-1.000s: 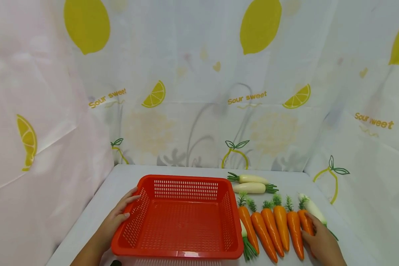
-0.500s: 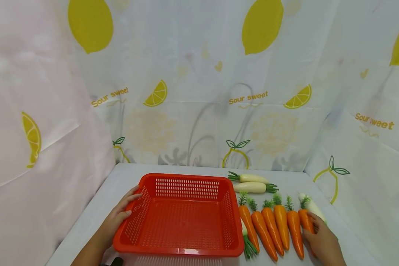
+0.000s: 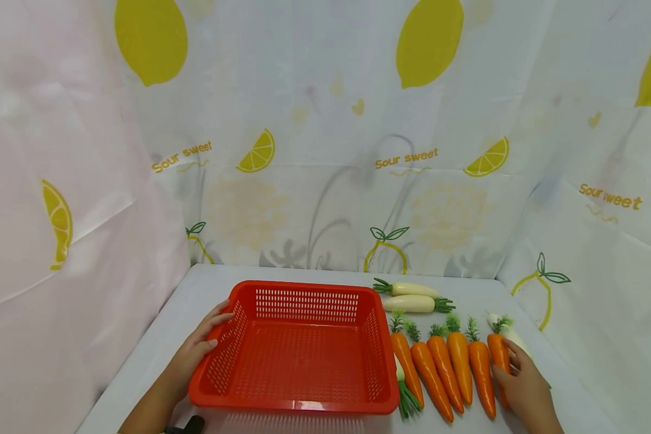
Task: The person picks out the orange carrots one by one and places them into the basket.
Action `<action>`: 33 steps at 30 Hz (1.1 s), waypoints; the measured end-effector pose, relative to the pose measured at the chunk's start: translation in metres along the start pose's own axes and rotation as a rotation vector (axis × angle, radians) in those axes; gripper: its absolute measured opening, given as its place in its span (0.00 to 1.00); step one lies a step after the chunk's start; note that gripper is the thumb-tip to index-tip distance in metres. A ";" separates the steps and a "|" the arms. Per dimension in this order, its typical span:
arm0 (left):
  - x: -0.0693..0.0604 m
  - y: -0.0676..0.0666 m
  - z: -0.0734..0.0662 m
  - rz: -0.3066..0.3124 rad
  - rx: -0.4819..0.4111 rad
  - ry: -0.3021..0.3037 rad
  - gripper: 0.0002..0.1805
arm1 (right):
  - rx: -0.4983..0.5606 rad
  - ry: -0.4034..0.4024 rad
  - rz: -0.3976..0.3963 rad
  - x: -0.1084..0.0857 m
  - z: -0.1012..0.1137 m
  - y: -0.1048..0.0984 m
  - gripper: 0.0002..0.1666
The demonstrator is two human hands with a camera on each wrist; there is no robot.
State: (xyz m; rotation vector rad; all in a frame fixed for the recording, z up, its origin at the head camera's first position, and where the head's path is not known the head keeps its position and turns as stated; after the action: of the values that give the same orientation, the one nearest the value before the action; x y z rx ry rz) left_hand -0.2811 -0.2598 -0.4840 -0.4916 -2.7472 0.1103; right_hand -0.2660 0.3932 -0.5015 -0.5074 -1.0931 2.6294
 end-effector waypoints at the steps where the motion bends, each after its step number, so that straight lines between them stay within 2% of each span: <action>1: 0.000 0.000 0.000 -0.002 0.004 -0.002 0.28 | 0.006 0.001 0.000 0.000 0.001 0.000 0.50; 8: 0.000 0.000 0.001 -0.017 -0.025 -0.037 0.29 | 0.092 0.007 0.003 -0.001 0.006 -0.001 0.54; 11: -0.001 0.001 0.000 -0.013 -0.018 -0.033 0.28 | 0.128 -0.001 0.001 -0.002 0.011 0.000 0.53; 15: -0.001 0.002 -0.003 0.003 -0.016 -0.008 0.28 | 0.122 -0.015 -0.017 -0.005 0.019 0.000 0.49; 19: -0.001 0.001 -0.005 -0.011 -0.008 -0.016 0.28 | 0.138 -0.029 -0.040 -0.011 0.029 0.001 0.47; 26: -0.002 0.000 -0.004 -0.015 0.009 -0.054 0.28 | 0.181 -0.073 0.021 -0.026 0.043 0.008 0.49; 33: -0.002 -0.002 -0.002 -0.021 0.035 -0.052 0.28 | 0.187 -0.099 0.044 -0.034 0.059 0.017 0.49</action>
State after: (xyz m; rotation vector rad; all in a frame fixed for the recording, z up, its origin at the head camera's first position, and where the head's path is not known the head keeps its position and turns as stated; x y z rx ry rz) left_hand -0.2791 -0.2620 -0.4826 -0.4567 -2.7948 0.1681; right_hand -0.2608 0.3316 -0.4674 -0.3702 -0.8598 2.7854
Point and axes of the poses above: each hand's wrist, its own x-axis towards the middle knuckle, its own y-axis out of the palm, z = x × y, the point moved 6 cm from there along x, towards the middle knuckle, and after that the axes turned 2 degrees about z, right-handed, at the moved point
